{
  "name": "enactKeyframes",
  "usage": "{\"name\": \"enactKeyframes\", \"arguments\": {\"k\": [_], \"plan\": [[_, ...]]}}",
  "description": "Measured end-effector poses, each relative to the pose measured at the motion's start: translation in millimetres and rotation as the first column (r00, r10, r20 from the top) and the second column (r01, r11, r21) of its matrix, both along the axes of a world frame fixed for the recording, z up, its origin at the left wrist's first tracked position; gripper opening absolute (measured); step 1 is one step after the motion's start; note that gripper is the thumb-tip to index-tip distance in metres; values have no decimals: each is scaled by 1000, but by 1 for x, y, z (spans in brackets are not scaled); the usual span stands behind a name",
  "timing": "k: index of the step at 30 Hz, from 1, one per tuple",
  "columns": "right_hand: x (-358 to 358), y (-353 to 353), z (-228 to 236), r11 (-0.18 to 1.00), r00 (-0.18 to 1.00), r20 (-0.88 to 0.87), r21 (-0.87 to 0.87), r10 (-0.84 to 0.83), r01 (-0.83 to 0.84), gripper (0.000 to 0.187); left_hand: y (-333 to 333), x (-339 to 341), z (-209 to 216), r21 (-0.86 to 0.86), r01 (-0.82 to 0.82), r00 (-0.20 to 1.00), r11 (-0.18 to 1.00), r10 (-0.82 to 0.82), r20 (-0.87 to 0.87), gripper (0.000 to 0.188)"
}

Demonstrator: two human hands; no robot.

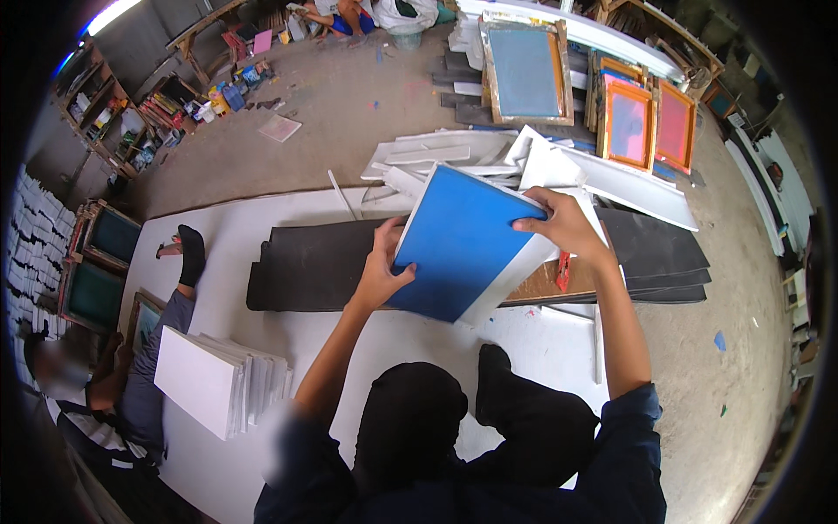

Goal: The person uses a red utility knife to cut a blue foam sheet on a workbench. They align the foam, score it with the blade, and snap it into pieces, repeating the process to create multiple rectangular sections.

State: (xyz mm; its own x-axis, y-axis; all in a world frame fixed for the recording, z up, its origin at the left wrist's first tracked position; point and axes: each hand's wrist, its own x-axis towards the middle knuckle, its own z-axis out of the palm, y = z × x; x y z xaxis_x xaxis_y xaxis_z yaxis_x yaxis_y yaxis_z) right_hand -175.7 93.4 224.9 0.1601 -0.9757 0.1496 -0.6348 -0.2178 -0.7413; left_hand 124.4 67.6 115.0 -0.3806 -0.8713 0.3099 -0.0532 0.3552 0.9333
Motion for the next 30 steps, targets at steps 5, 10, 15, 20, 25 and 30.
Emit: {"name": "enactKeyframes", "arguments": {"k": [5,10,15,20,25,30], "plan": [[-22,-41,-68,994,998,-60,108,-27,34,41,0,-20,-52,184,-65,998,981,67,-6,46],[-17,-59,-169,927,931,-44,-116,-363,357,42,-27,-35,-138,436,-355,934,827,292,206,45],[-1,-35,-254,930,953,198,333,-228,153,43,-53,-53,-181,544,-488,868,682,315,384,51],[14,-40,-295,929,946,216,332,-241,162,62,-63,-73,-182,424,-529,829,735,341,444,52],[27,-43,-301,913,954,124,345,-274,217,70,-55,-59,-197,-43,-557,567,830,417,710,61],[26,-45,-297,904,950,81,340,-303,259,74,-16,-11,-195,64,-232,895,971,188,404,74]]}}
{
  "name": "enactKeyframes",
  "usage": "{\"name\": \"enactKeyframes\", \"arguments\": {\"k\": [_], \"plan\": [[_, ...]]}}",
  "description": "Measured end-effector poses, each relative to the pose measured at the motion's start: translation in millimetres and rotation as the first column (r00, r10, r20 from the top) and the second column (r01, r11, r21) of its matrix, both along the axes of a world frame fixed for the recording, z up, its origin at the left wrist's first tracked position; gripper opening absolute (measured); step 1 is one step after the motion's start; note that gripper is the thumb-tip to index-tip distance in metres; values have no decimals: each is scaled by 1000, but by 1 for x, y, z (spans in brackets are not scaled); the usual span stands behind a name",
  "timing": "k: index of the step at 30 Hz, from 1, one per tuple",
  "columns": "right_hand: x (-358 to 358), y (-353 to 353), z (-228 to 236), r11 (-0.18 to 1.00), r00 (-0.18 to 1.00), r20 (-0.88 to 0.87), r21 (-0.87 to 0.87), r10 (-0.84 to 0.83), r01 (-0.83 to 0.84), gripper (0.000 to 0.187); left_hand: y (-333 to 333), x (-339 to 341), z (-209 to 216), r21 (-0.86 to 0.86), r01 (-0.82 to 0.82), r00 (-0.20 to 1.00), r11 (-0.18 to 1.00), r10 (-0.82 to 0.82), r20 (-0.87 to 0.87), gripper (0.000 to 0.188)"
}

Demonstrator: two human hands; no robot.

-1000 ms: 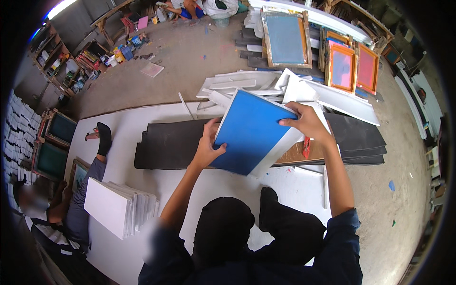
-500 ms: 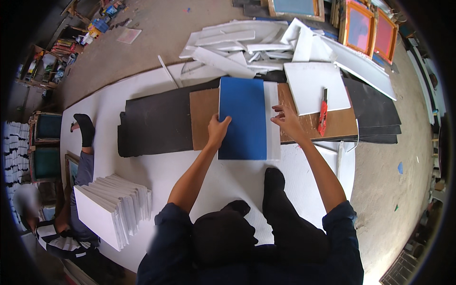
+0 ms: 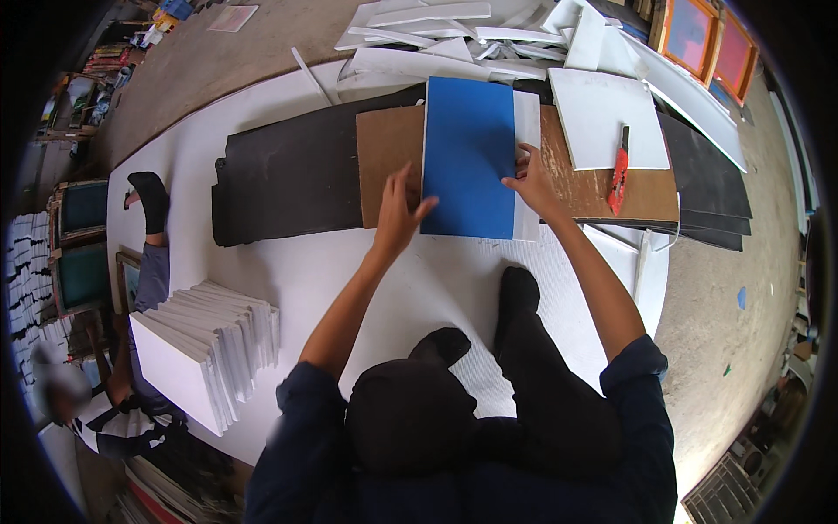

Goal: The person uses a red utility knife to cut a blue foam sheet on a workbench. They align the foam, score it with the blade, and snap it into pieces, repeating the process to create multiple rectangular sections.

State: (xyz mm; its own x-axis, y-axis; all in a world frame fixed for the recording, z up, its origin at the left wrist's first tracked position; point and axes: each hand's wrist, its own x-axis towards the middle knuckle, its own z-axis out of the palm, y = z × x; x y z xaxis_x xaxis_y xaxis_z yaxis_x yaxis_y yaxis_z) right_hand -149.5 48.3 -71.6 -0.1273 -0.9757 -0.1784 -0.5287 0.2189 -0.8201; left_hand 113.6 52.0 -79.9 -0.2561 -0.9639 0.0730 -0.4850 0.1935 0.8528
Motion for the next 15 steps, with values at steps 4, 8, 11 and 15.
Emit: {"name": "enactKeyframes", "arguments": {"k": [4,8,11,15], "plan": [[-2,0,2,1000,1000,-25,27,-11,12,73,41,14,5,-99,163,983,982,-153,99,88],[2,2,7,999,1000,-8,34,-15,15,73,47,15,2,-213,163,977,963,-127,174,82],[4,4,9,1000,1000,-22,24,-5,6,74,47,16,0,-221,135,981,966,-99,166,78],[2,3,11,998,1000,-7,56,4,-4,74,42,15,2,-249,152,979,957,-111,174,72]]}}
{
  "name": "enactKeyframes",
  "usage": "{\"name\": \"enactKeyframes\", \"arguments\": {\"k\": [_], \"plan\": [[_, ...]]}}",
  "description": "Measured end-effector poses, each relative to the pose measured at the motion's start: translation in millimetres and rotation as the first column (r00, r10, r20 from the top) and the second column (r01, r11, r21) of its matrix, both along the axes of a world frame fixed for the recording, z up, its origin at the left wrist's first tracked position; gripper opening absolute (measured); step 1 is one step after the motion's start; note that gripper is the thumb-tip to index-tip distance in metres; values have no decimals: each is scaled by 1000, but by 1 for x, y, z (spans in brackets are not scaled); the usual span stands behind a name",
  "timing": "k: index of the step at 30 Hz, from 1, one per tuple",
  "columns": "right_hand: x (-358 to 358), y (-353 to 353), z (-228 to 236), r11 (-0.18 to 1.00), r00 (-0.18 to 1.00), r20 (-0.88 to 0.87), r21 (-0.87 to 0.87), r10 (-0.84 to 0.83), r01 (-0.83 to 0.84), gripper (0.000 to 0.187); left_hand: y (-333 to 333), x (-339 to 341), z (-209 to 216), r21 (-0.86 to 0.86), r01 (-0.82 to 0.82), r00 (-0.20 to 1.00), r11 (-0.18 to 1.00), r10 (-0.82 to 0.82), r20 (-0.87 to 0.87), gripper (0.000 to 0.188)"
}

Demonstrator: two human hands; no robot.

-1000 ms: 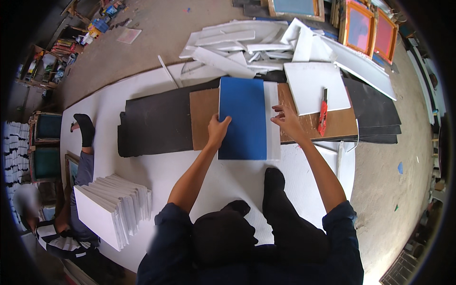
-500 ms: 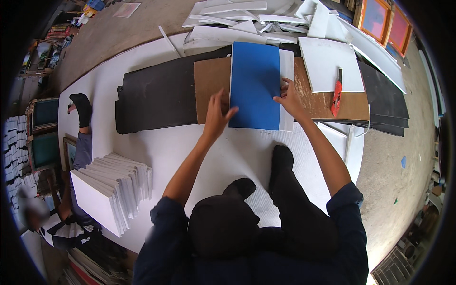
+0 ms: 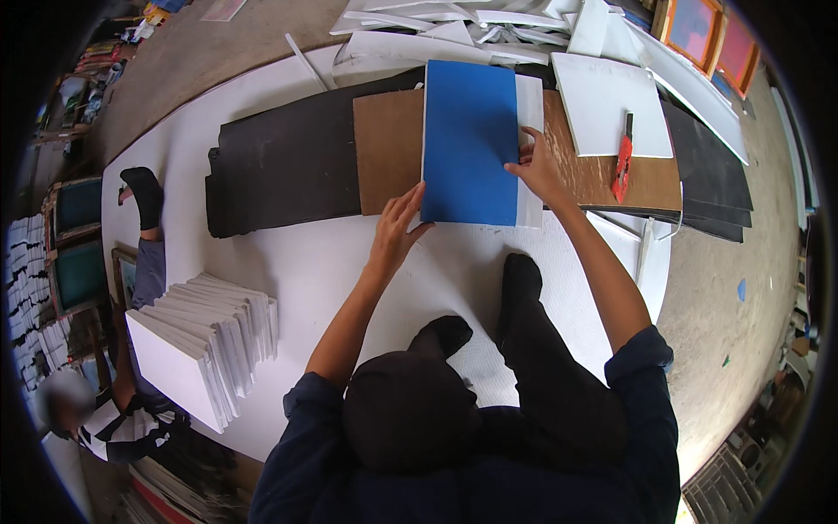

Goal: The person uses a red utility knife to cut a blue foam sheet on a workbench. They align the foam, score it with the blade, and snap it into pieces, repeating the process to create multiple rectangular sections.

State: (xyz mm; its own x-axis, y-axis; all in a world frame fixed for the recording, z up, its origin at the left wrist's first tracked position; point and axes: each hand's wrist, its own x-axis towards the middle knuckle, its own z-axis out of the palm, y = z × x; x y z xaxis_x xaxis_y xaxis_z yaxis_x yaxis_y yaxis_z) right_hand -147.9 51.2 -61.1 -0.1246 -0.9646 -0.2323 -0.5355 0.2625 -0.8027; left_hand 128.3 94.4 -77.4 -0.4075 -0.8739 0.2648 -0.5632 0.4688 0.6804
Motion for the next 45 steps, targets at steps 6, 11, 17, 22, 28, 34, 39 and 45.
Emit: {"name": "enactKeyframes", "arguments": {"k": [6,11,17,22,28,34,39,45], "plan": [[1,2,3,1000,1000,-7,-12,22,-22,74,-1,2,-2,-86,36,998,996,-31,58,63],[2,1,1,1000,1000,-4,-6,19,-19,75,-2,2,-3,-114,44,997,993,-37,64,61],[3,-2,-10,995,999,-22,-91,30,-32,76,-6,4,0,-128,80,995,989,-70,75,54],[-1,-3,-18,994,998,-52,-105,26,-32,77,-35,-15,11,-86,-122,991,989,126,41,44],[4,-4,-14,996,998,-41,-73,40,-43,80,-67,-59,-20,175,-287,938,942,313,-146,58],[7,8,-11,994,1000,-1,-111,-16,15,78,-63,-65,-16,323,-261,926,910,331,-184,58],[10,10,-10,996,1000,-7,-90,-19,19,75,-63,-65,-16,239,-302,914,923,351,-203,56],[13,8,-11,993,998,-58,-122,-9,1,72,-58,-52,-9,151,-347,913,926,370,-173,59]]}}
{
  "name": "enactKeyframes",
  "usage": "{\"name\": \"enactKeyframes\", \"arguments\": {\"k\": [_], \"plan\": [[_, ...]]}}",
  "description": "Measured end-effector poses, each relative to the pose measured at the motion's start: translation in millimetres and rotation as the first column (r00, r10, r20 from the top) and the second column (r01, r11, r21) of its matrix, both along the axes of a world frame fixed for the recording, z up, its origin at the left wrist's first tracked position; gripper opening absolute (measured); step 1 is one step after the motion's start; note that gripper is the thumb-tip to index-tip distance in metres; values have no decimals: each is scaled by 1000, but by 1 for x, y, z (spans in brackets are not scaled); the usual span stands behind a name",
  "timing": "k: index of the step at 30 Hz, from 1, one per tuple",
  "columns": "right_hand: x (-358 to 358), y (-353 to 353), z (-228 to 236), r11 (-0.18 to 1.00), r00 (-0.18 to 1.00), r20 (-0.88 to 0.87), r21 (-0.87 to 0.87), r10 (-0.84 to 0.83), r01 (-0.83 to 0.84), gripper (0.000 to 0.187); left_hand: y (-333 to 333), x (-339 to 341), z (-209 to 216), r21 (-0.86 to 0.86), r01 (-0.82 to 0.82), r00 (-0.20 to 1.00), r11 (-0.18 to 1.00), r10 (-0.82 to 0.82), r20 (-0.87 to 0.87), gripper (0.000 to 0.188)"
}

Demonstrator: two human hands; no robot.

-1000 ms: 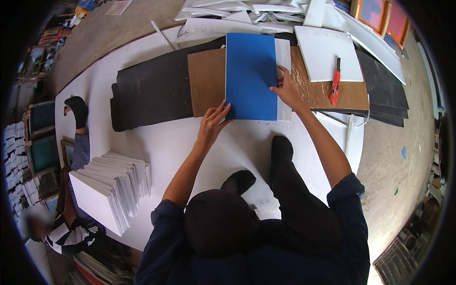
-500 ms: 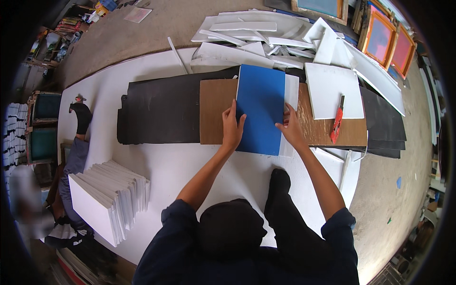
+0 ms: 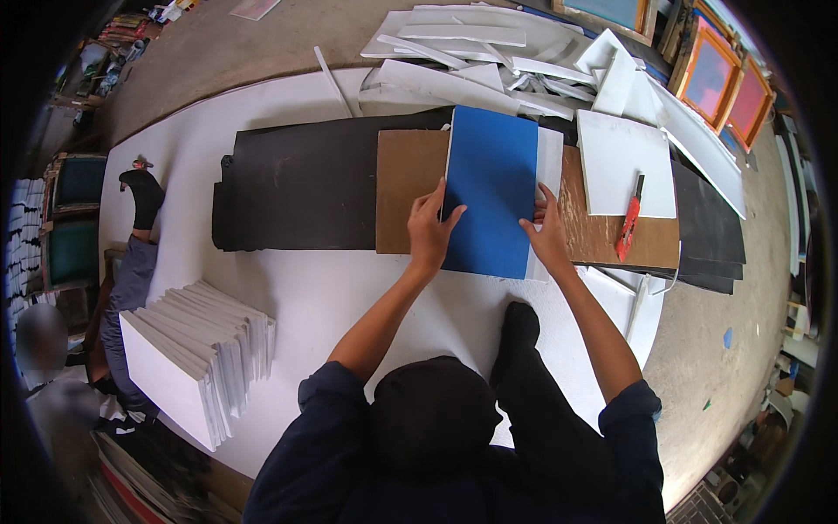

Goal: The person uses a red utility knife to cut a blue foam sheet on a workbench. They align the foam, score it with the blade, and snap it into pieces, repeating the process to create multiple rectangular sections.

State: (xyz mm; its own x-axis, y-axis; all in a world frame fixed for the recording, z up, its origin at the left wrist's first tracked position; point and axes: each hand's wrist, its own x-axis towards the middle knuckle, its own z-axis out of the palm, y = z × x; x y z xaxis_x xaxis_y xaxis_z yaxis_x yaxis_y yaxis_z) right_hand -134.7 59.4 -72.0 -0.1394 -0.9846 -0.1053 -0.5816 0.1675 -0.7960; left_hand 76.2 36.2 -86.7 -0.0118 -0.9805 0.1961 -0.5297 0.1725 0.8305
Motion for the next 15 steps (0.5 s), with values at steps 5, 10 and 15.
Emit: {"name": "enactKeyframes", "arguments": {"k": [5,10,15], "plan": [[-3,1,-6,999,1000,9,-45,-11,12,71,44,29,1,20,126,991,992,-127,33,68],[-6,1,-9,1000,1000,17,-28,-12,12,71,58,48,3,-33,301,954,953,-301,2,77],[-6,4,-2,1000,1000,26,-16,-8,8,70,52,56,0,-84,396,910,914,-378,170,72]]}}
